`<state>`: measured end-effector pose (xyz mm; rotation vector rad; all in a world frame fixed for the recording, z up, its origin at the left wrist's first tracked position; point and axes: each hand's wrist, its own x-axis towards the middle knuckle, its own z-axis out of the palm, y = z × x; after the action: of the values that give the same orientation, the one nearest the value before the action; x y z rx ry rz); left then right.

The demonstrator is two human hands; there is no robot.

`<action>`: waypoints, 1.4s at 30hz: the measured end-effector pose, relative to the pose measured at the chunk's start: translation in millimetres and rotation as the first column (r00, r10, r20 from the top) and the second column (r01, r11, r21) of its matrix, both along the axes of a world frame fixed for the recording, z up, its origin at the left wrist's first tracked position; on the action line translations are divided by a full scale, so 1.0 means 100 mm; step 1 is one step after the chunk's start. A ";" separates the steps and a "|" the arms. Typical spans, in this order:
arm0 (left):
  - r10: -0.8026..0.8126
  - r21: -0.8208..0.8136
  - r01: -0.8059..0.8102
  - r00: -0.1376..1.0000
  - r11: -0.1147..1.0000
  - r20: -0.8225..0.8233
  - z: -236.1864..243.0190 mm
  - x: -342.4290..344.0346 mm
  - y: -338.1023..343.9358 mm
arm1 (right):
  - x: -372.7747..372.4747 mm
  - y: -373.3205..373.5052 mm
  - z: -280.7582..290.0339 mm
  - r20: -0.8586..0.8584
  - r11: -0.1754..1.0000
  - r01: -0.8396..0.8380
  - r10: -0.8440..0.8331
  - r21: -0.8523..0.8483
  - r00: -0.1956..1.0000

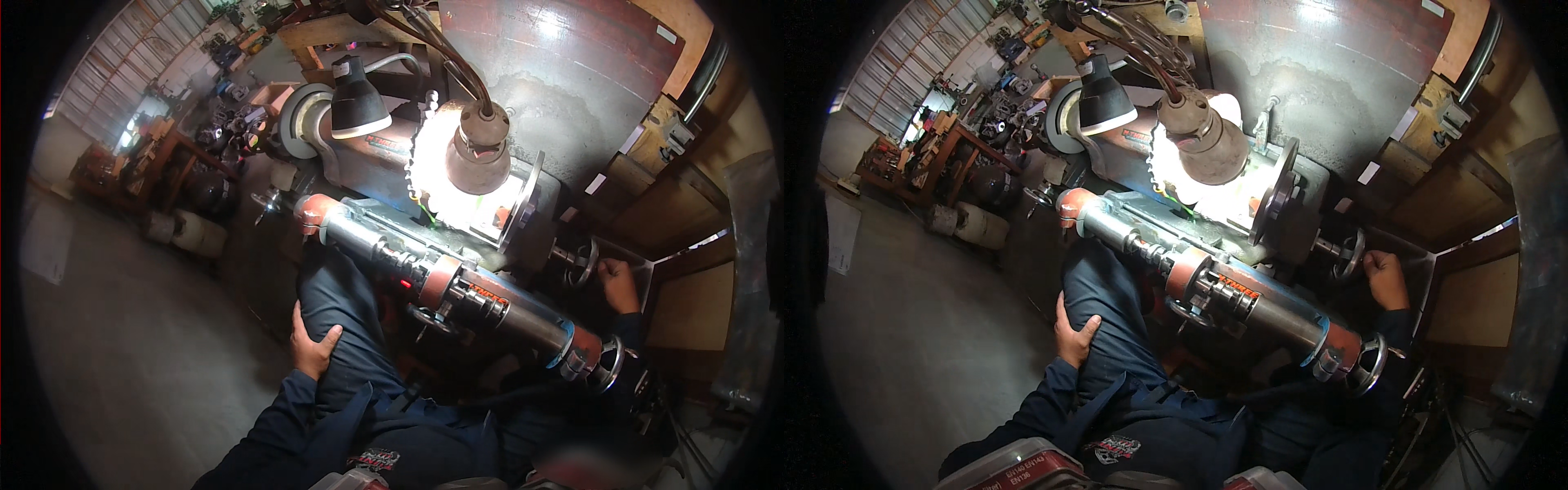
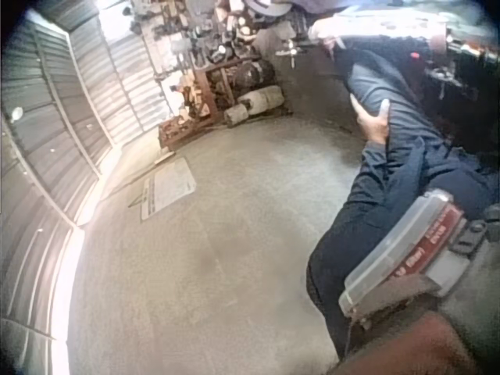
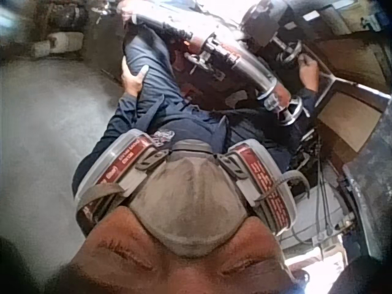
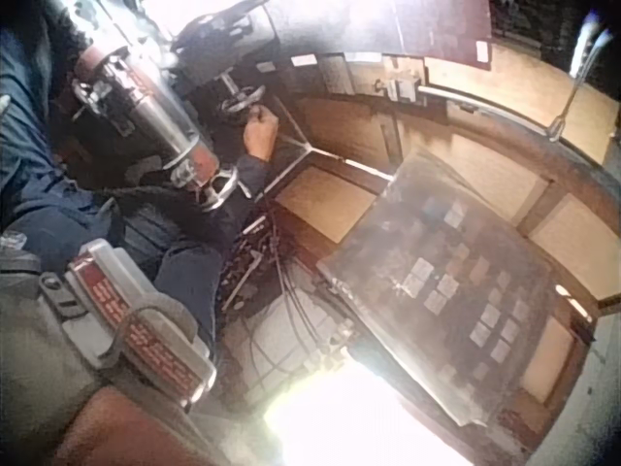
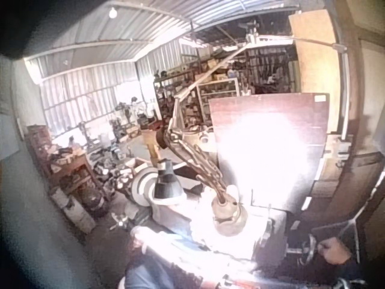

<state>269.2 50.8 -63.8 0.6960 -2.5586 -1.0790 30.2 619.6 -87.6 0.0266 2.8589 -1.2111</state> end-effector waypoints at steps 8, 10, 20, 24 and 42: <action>0.004 -0.009 -0.004 1.000 1.000 0.002 0.01 0.02 0.02 | 0.32 -0.17 0.04 -0.054 1.000 -0.008 0.007 -0.029 0.999; 0.008 -0.014 -0.008 1.000 1.000 0.015 0.01 0.02 0.01 | 0.33 -0.21 0.13 0.144 0.995 -0.065 0.075 -0.075 0.987; 0.007 -0.047 -0.006 1.000 0.999 0.023 0.04 0.01 0.02 | 0.27 -0.15 -0.19 0.204 0.973 -0.226 0.229 -0.041 0.952; 0.010 -0.010 -0.010 1.000 1.000 0.026 0.06 0.01 0.03 | 0.17 0.00 -0.57 0.292 0.978 -0.206 0.210 -0.047 0.933; -0.008 0.002 0.008 1.000 1.000 0.003 0.01 0.00 0.00 | -0.42 0.27 -1.11 0.238 0.984 -0.174 0.175 -0.026 0.955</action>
<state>269.7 50.9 -63.3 0.6892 -2.5655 -1.0844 -11.6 646.4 -198.7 -0.0729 2.5885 -1.0981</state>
